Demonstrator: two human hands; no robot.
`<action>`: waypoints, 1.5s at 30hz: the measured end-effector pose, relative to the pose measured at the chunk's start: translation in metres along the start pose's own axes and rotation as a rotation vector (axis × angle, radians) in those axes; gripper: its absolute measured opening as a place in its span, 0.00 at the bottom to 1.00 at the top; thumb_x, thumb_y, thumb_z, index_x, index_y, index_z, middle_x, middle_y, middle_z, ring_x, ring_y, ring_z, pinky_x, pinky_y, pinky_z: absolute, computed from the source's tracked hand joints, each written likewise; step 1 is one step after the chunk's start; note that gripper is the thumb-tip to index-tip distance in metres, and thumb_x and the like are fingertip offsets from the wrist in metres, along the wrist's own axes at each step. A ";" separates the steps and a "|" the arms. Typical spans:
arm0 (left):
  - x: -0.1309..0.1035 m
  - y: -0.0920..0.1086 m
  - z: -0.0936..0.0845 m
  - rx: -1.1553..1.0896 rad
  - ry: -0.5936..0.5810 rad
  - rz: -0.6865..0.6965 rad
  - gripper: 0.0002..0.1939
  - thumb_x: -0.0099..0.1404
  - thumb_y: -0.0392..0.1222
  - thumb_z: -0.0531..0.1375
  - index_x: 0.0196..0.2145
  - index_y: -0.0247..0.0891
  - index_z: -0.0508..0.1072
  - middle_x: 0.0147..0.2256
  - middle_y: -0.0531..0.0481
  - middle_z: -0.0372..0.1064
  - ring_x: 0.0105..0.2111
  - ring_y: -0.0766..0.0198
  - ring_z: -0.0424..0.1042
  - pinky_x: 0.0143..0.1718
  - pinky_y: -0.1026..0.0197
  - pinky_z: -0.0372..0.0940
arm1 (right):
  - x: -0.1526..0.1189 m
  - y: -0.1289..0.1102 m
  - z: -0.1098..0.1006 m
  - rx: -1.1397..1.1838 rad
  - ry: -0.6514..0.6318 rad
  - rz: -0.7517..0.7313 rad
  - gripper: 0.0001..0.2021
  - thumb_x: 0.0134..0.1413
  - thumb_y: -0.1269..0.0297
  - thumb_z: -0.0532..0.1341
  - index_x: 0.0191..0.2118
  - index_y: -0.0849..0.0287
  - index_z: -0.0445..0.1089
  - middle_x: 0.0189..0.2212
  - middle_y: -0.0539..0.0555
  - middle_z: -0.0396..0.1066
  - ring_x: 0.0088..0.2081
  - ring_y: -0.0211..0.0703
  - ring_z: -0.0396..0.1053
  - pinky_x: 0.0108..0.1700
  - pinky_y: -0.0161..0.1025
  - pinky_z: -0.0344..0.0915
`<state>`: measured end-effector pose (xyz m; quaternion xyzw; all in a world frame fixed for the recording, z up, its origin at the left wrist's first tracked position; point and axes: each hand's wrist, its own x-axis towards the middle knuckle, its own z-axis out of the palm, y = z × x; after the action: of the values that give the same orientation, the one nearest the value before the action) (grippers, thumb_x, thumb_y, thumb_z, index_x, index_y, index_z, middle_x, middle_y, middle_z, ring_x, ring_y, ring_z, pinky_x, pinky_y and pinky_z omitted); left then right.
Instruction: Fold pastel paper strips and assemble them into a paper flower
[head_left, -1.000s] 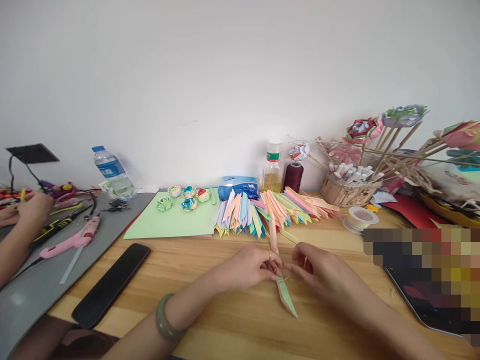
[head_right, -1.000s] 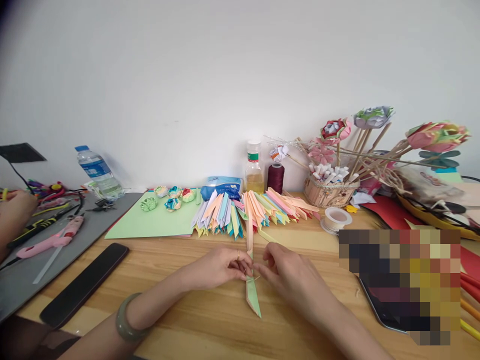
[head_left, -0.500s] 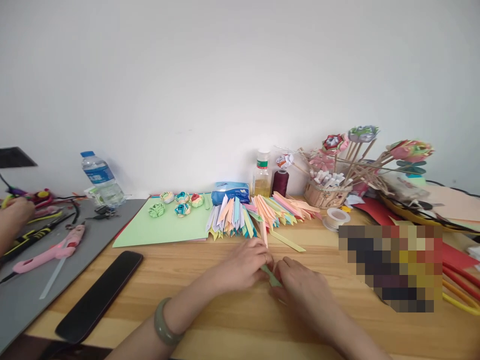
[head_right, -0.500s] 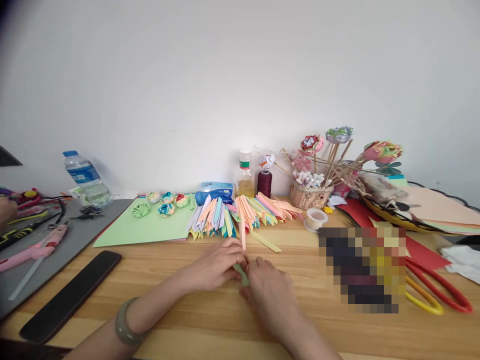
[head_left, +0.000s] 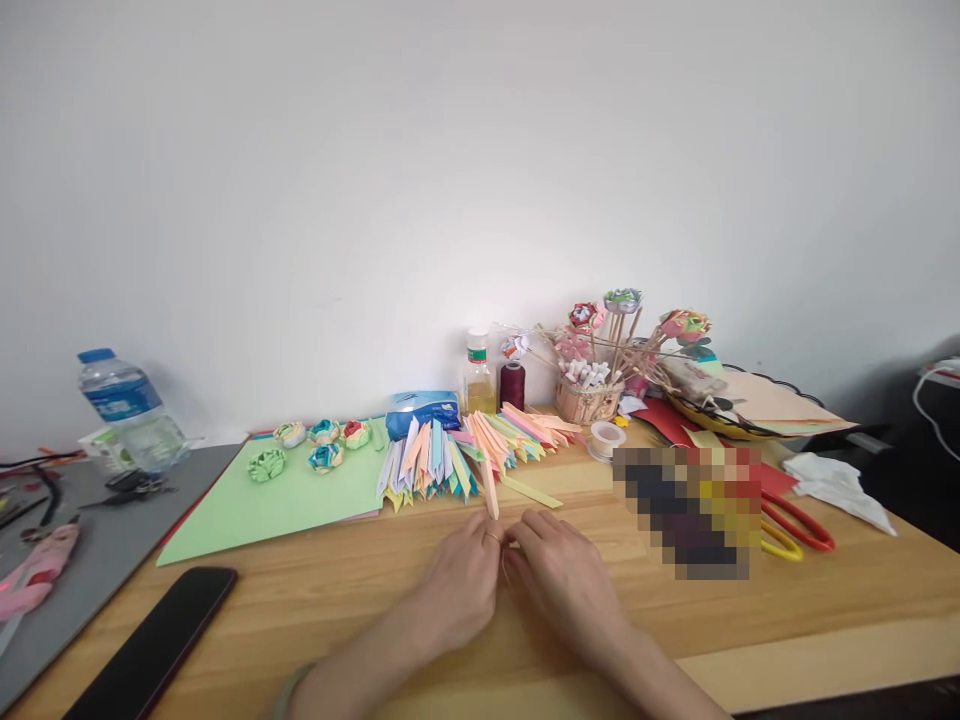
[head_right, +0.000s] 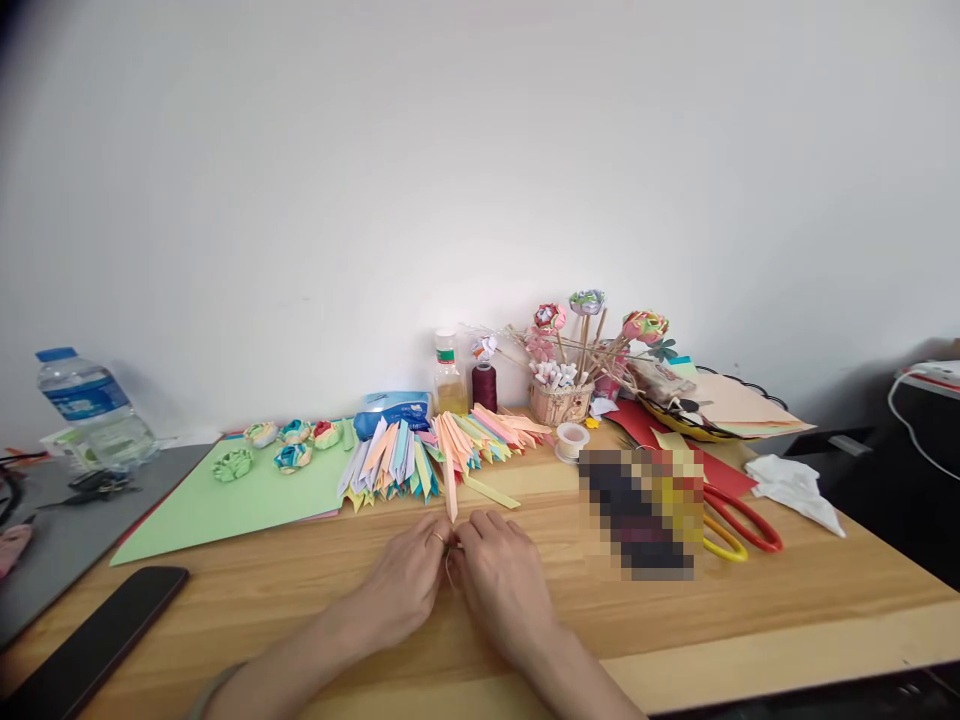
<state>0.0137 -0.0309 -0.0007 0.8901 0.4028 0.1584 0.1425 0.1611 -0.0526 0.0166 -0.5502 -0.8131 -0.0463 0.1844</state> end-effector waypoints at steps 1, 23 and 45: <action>0.000 0.000 0.001 -0.035 0.008 -0.014 0.11 0.58 0.29 0.44 0.35 0.36 0.61 0.35 0.44 0.63 0.35 0.59 0.62 0.36 0.57 0.59 | 0.001 0.000 0.001 -0.011 0.022 -0.018 0.08 0.52 0.75 0.54 0.28 0.58 0.66 0.27 0.51 0.68 0.31 0.43 0.65 0.31 0.37 0.54; 0.004 0.015 -0.007 -0.118 0.005 -0.293 0.20 0.62 0.37 0.44 0.52 0.32 0.57 0.47 0.37 0.62 0.45 0.51 0.61 0.46 0.51 0.55 | 0.001 0.183 -0.059 -0.248 0.054 0.413 0.14 0.54 0.71 0.48 0.43 0.59 0.66 0.39 0.61 0.70 0.37 0.52 0.69 0.22 0.35 0.55; 0.027 0.005 -0.016 -0.593 0.131 -0.344 0.17 0.64 0.49 0.43 0.27 0.37 0.62 0.34 0.47 0.63 0.38 0.60 0.62 0.44 0.59 0.56 | 0.012 0.268 -0.049 -0.141 -0.199 -0.012 0.13 0.45 0.72 0.53 0.35 0.54 0.71 0.35 0.53 0.71 0.37 0.44 0.69 0.35 0.35 0.63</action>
<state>0.0276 -0.0118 0.0198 0.7170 0.4919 0.2991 0.3931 0.4137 0.0487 0.0320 -0.5588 -0.8254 -0.0494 0.0634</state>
